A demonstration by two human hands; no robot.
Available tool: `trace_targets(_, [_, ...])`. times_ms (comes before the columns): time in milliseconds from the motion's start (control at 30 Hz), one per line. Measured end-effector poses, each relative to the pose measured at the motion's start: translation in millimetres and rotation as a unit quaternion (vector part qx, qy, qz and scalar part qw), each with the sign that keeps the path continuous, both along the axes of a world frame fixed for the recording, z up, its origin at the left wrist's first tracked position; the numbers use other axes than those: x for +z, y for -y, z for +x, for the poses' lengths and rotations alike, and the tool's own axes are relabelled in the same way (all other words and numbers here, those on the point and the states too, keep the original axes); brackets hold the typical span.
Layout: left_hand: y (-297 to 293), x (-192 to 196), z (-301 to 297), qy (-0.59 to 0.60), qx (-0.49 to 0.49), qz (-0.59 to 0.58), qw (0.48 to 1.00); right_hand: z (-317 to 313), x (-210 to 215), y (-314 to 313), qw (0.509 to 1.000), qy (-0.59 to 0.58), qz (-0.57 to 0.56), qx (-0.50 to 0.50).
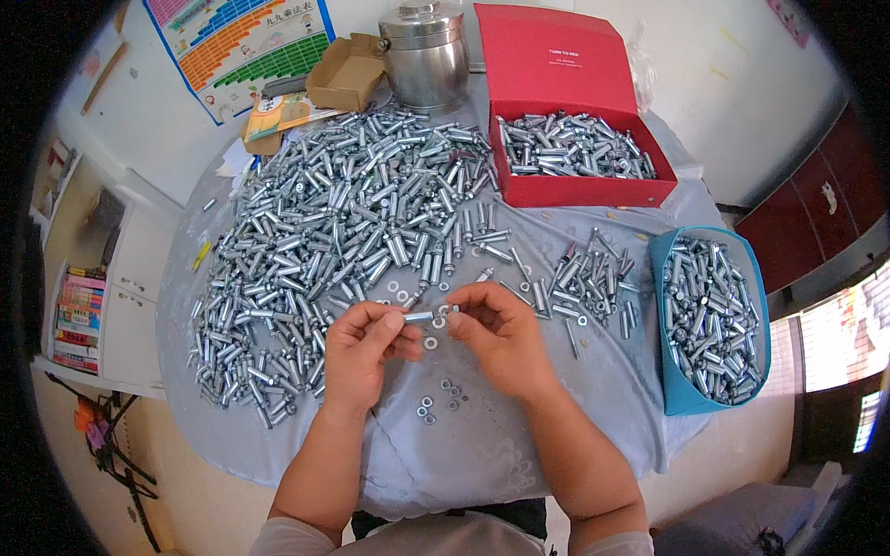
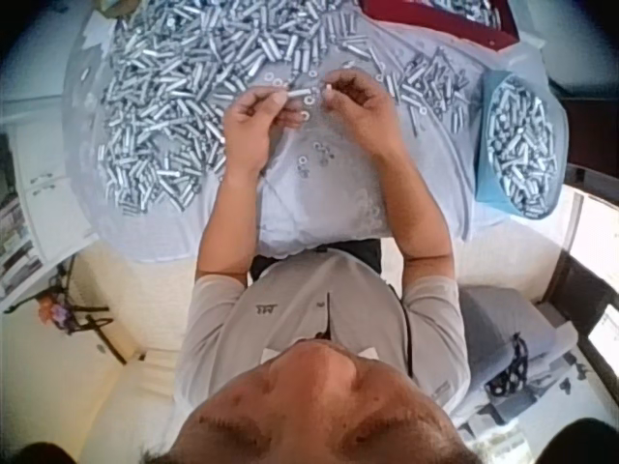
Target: The person repeatedly picks up a bolt and a washer from a large pile on a table, threads the washer onto the bolt, and places the assembled unit into a blue bin. The process is continuous and repetitive, focusing on manual assembly of small metal hardware components.
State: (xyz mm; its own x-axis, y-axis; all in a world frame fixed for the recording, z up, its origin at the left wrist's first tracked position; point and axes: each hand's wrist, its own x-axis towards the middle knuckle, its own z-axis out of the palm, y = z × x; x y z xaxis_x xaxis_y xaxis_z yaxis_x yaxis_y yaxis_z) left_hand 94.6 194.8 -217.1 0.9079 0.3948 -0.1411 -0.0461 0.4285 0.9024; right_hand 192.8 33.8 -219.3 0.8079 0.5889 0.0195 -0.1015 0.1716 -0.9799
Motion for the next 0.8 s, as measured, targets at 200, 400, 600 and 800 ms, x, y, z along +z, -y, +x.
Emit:
trace_targets(200, [0.7, -0.4, 1.9, 0.029, -0.003, 0.033, 0.999, 2.7, 9.5, -0.2, 0.98, -0.196, -0.001, 0.015])
trace_targets(400, [4.1, -1.7, 0.2, -0.003, -0.019, 0.136, 0.99, 1.3, 5.0, -1.4, 0.987, -0.132, -0.072, 0.052])
trace_targets(600, [6.0, 1.3, 1.0, 0.005, 0.06, 0.109, 0.992, 6.6, 7.2, 3.8, 0.975, -0.222, -0.011, -0.021])
trace_targets(800, [-2.2, -11.0, 1.1, 0.016, 0.182, 0.201, 0.962, 34.6, -2.3, 21.0, 0.931, 0.047, 0.008, -0.363])
